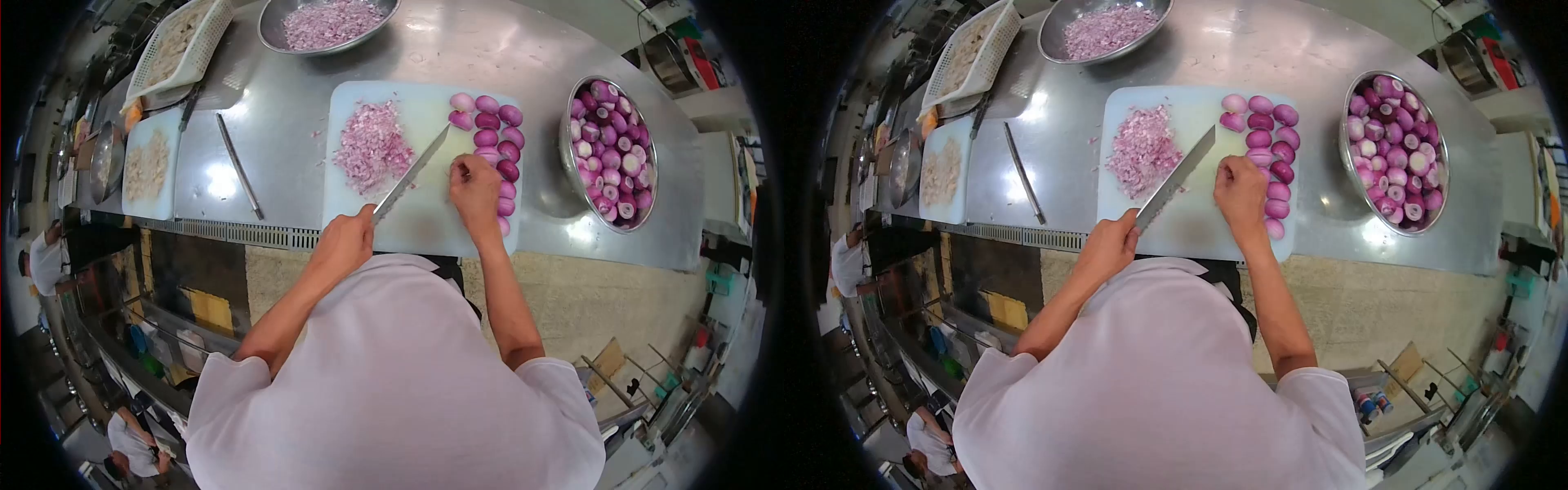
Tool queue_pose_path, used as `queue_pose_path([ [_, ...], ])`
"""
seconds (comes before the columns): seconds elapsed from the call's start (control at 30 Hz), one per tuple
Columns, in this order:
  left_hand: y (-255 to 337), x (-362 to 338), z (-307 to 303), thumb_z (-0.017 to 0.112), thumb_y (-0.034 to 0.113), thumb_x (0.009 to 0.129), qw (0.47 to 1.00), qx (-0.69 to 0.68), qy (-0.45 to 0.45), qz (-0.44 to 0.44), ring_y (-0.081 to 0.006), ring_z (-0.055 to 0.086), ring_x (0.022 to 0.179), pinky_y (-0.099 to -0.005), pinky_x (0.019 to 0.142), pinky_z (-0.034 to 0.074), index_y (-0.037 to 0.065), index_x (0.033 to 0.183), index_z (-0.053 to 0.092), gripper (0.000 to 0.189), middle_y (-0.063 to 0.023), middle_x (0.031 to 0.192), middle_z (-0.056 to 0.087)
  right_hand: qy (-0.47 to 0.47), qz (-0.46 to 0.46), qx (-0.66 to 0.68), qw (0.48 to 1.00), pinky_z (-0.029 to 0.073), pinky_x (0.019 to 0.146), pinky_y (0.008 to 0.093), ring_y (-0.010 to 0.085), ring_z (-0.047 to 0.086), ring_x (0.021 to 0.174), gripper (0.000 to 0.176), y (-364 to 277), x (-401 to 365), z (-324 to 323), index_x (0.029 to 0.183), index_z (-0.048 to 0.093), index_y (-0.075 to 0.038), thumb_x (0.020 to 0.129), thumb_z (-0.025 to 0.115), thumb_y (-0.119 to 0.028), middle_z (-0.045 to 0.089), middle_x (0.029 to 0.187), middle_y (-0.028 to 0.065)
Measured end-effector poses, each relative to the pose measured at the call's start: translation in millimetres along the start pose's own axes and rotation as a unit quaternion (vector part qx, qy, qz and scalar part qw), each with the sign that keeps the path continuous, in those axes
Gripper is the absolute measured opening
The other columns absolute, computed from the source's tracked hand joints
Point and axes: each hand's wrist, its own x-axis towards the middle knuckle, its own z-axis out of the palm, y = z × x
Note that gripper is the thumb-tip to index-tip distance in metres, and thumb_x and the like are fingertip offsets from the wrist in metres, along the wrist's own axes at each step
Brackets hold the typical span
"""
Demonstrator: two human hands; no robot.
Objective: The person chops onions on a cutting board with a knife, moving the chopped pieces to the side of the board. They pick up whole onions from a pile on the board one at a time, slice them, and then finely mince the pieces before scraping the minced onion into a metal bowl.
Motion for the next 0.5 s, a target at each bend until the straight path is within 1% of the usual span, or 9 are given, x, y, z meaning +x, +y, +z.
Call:
queue_pose_path([
  [0.07,6,-2,2,0.056,0.001,0.086,1.000,-0.013,0.002,-0.012,-0.0469,0.061,0.068,-0.0542,0.061,0.046,-0.002,0.111,0.055,0.025,-0.0266,0.066,0.059,0.060,-0.026,0.002,0.998,0.048,0.058,0.0375,0.0289,0.063,0.062,0.006,8,8,-14,0.083,0.067,-0.001,0.077,0.065,0.001,0.064,0.074,0.0160],
  [0.1,2,-18,-7,0.056,0.001,0.086,0.999,0.001,-0.020,-0.038,-0.0469,0.061,0.068,-0.0542,0.061,0.046,-0.002,0.111,0.055,0.025,-0.0266,0.066,0.059,0.045,0.002,0.021,0.999,0.048,0.058,0.0375,0.0289,0.063,0.062,0.006,-1,-3,-11,0.083,0.067,-0.001,0.077,0.065,0.001,0.064,0.074,0.0160],
  [0.2,-10,-1,2,0.055,0.001,0.087,1.000,0.012,-0.010,-0.009,-0.0466,0.061,0.067,-0.0545,0.061,0.045,-0.002,0.110,0.056,0.023,-0.0265,0.065,0.059,0.095,-0.023,0.001,0.995,0.049,0.058,0.0375,0.0291,0.063,0.062,0.006,9,22,-21,0.083,0.067,-0.001,0.078,0.065,0.002,0.063,0.073,0.0153],
  [0.27,3,-9,-7,0.056,0.005,0.090,0.999,-0.009,-0.039,-0.014,-0.0464,0.058,0.064,-0.0532,0.060,0.043,-0.001,0.112,0.055,0.022,-0.0255,0.064,0.057,0.089,-0.018,-0.006,0.996,0.050,0.059,0.0370,0.0292,0.063,0.063,0.008,12,31,-31,0.085,0.068,0.000,0.078,0.064,0.001,0.064,0.075,0.0156],
  [0.3,0,-11,-5,0.056,0.005,0.090,0.999,-0.009,-0.034,-0.016,-0.0464,0.058,0.064,-0.0532,0.060,0.043,-0.001,0.112,0.055,0.022,-0.0255,0.064,0.057,0.088,-0.016,-0.004,0.996,0.051,0.060,0.0365,0.0294,0.064,0.064,0.010,13,39,-30,0.087,0.069,0.000,0.078,0.064,0.001,0.065,0.077,0.0158],
  [0.33,-7,-13,-1,0.056,0.005,0.091,0.998,-0.014,-0.058,0.001,-0.0455,0.058,0.064,-0.0522,0.060,0.043,-0.001,0.111,0.055,0.021,-0.0254,0.064,0.057,0.087,-0.020,0.001,0.996,0.051,0.060,0.0365,0.0294,0.064,0.064,0.010,15,46,-26,0.087,0.069,0.000,0.078,0.064,0.001,0.065,0.077,0.0158],
  [0.4,-18,-16,-1,0.056,0.005,0.091,0.996,-0.018,-0.081,0.018,-0.0445,0.058,0.063,-0.0512,0.059,0.043,-0.001,0.109,0.056,0.019,-0.0253,0.063,0.056,0.071,-0.039,0.017,0.997,0.053,0.068,0.0382,0.0323,0.066,0.074,0.015,21,56,-18,0.093,0.070,0.000,0.079,0.065,0.000,0.068,0.086,0.0175],
  [0.43,-26,-15,-5,0.056,0.005,0.090,0.998,-0.036,-0.053,0.006,-0.0460,0.059,0.065,-0.0518,0.059,0.043,-0.001,0.106,0.055,0.017,-0.0254,0.064,0.057,0.073,-0.041,0.018,0.996,0.053,0.068,0.0382,0.0323,0.066,0.074,0.015,24,62,-13,0.093,0.070,0.000,0.079,0.065,0.000,0.068,0.086,0.0175],
  [0.5,-35,-12,-10,0.056,0.005,0.090,0.998,-0.059,-0.026,-0.004,-0.0474,0.059,0.067,-0.0524,0.058,0.043,-0.001,0.102,0.054,0.014,-0.0255,0.064,0.058,0.026,-0.054,-0.028,0.998,0.052,0.078,0.0410,0.0357,0.066,0.086,0.019,32,71,-4,0.097,0.070,0.000,0.079,0.065,-0.001,0.068,0.095,0.0189],
])
